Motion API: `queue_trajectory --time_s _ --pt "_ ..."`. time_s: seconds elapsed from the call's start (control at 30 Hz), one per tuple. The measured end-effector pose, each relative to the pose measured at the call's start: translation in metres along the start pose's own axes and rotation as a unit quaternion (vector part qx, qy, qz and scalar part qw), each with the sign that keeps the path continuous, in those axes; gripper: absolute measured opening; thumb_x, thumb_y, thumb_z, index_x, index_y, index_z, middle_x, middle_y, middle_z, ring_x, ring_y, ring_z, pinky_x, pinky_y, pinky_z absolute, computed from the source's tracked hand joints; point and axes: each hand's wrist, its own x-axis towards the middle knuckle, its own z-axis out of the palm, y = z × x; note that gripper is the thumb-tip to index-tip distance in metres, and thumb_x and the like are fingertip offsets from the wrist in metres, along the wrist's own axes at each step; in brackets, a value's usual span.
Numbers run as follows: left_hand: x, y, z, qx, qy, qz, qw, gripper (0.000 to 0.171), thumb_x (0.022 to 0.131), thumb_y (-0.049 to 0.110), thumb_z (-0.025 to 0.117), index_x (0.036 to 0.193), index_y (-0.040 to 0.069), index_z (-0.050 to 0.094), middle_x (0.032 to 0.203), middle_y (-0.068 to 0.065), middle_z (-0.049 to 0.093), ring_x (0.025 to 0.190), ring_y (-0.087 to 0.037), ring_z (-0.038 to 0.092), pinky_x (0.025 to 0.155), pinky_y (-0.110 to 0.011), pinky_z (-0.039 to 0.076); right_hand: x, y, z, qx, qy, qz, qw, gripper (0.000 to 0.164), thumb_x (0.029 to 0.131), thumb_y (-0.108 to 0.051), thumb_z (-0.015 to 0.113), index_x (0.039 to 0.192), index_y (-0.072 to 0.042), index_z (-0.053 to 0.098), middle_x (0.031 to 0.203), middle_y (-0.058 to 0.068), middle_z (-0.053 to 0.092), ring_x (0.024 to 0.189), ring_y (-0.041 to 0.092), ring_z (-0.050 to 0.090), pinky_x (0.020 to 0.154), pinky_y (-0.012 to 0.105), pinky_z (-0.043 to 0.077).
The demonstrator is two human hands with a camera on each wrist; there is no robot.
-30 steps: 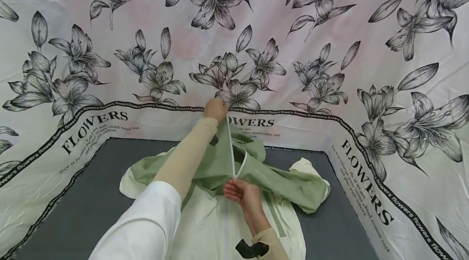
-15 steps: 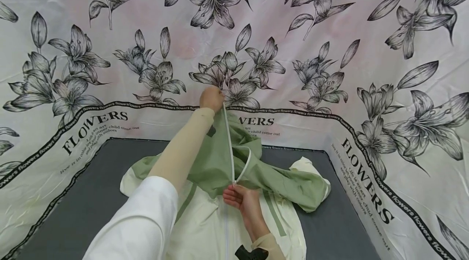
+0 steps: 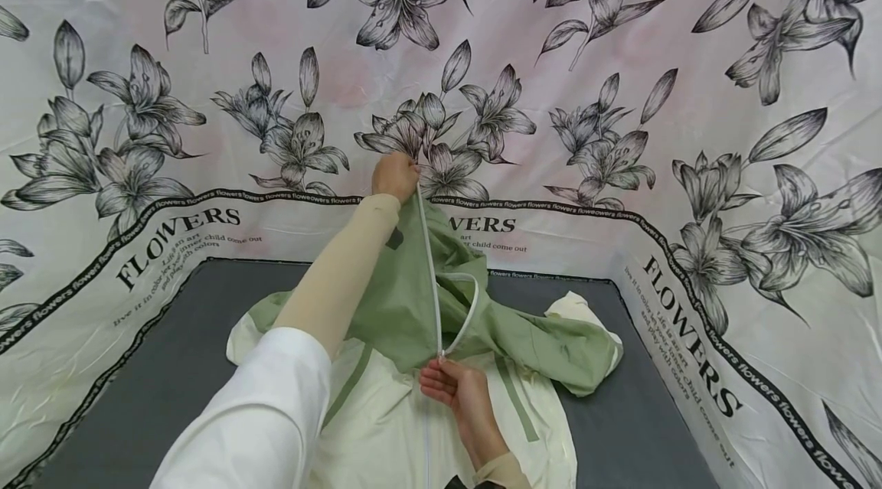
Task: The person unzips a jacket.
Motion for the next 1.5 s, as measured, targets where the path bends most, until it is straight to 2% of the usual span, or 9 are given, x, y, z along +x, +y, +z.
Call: queue_trajectory --time_s 0.2,0.47,0.6,0.77,0.87,0.97,1.07,1.27,1.5 --pt "0.006 -0.001 -0.003 0.006 0.0 0.001 1.0 0.024 0.102 0.021 0.06 0.101 0.007 0.08 0.101 -0.01 0.078 0.081 -0.022 0.066 0.071 -0.033 0.054 -0.004 0.003 -0.001 -0.003 0.001 0.013 1.0 0.037 0.103 -0.02 0.056 0.12 0.012 0.062 0.087 0.003 0.077 0.083 0.013 0.076 0.081 0.03 0.062" --pt "0.014 -0.002 -0.012 0.026 0.015 0.005 0.9995 0.034 0.104 0.023 0.057 0.08 0.005 0.074 0.086 -0.01 0.076 0.071 -0.023 0.061 0.069 -0.036 0.051 -0.011 0.016 -0.006 0.008 0.011 0.025 1.0 0.03 0.101 -0.018 0.058 0.111 0.009 0.066 0.086 0.004 0.078 0.081 0.014 0.076 0.078 0.031 0.062" --pt "0.014 -0.004 -0.016 0.029 -0.011 -0.005 0.9995 0.028 0.103 0.025 0.058 0.093 0.006 0.077 0.096 -0.01 0.076 0.076 -0.024 0.063 0.072 -0.038 0.052 -0.014 0.02 -0.007 0.007 0.009 0.028 1.0 0.029 0.101 -0.018 0.058 0.109 0.008 0.067 0.086 0.005 0.078 0.081 0.014 0.077 0.078 0.03 0.062" --pt "0.006 -0.004 -0.014 0.048 -0.074 -0.015 0.996 0.032 0.105 0.027 0.053 0.129 0.008 0.063 0.125 -0.013 0.069 0.1 -0.031 0.067 0.086 -0.046 0.055 -0.018 0.022 -0.008 0.01 0.001 0.041 0.999 0.029 0.102 -0.018 0.058 0.11 0.008 0.067 0.086 0.004 0.078 0.081 0.013 0.076 0.078 0.029 0.062" --pt "-0.006 -0.004 -0.008 0.026 -0.084 0.002 0.9961 0.038 0.106 0.025 0.051 0.141 0.009 0.054 0.129 -0.014 0.067 0.098 -0.032 0.068 0.084 -0.048 0.055 -0.018 0.02 -0.006 0.01 0.001 0.035 0.999 0.029 0.102 -0.017 0.057 0.111 0.009 0.066 0.085 0.003 0.077 0.08 0.013 0.076 0.078 0.029 0.062" --pt "-0.027 -0.006 0.0 -0.003 -0.106 0.044 0.9934 0.033 0.107 0.024 0.051 0.135 0.009 0.06 0.118 -0.012 0.071 0.084 -0.025 0.068 0.075 -0.041 0.055 -0.017 0.014 -0.004 0.009 0.0 0.022 1.0 0.029 0.101 -0.016 0.057 0.11 0.009 0.067 0.084 0.003 0.077 0.08 0.013 0.076 0.077 0.029 0.062" --pt "-0.055 -0.011 0.006 -0.035 -0.172 0.084 0.9809 0.028 0.105 0.024 0.056 0.125 0.008 0.068 0.115 -0.009 0.072 0.076 -0.016 0.066 0.072 -0.032 0.055 -0.013 0.006 -0.001 0.007 -0.005 0.009 1.0 0.028 0.1 -0.015 0.057 0.109 0.009 0.067 0.083 0.003 0.077 0.08 0.013 0.076 0.078 0.03 0.062" --pt "-0.103 -0.019 0.022 -0.052 -0.311 0.163 0.9348 0.025 0.103 0.021 0.059 0.118 0.008 0.075 0.109 -0.01 0.076 0.053 -0.014 0.06 0.065 -0.026 0.053 0.005 -0.012 0.006 -0.004 -0.012 -0.023 1.0 0.031 0.101 -0.014 0.056 0.114 0.013 0.064 0.085 0.004 0.077 0.081 0.014 0.077 0.079 0.031 0.062" --pt "-0.134 -0.031 0.039 -0.056 -0.386 0.2 0.899 0.025 0.104 0.019 0.058 0.115 0.004 0.076 0.095 -0.01 0.077 0.045 -0.009 0.05 0.06 -0.021 0.049 0.027 -0.029 0.016 -0.008 -0.002 -0.045 0.999 0.031 0.102 -0.013 0.054 0.115 0.014 0.063 0.084 0.004 0.077 0.081 0.014 0.077 0.077 0.029 0.062"
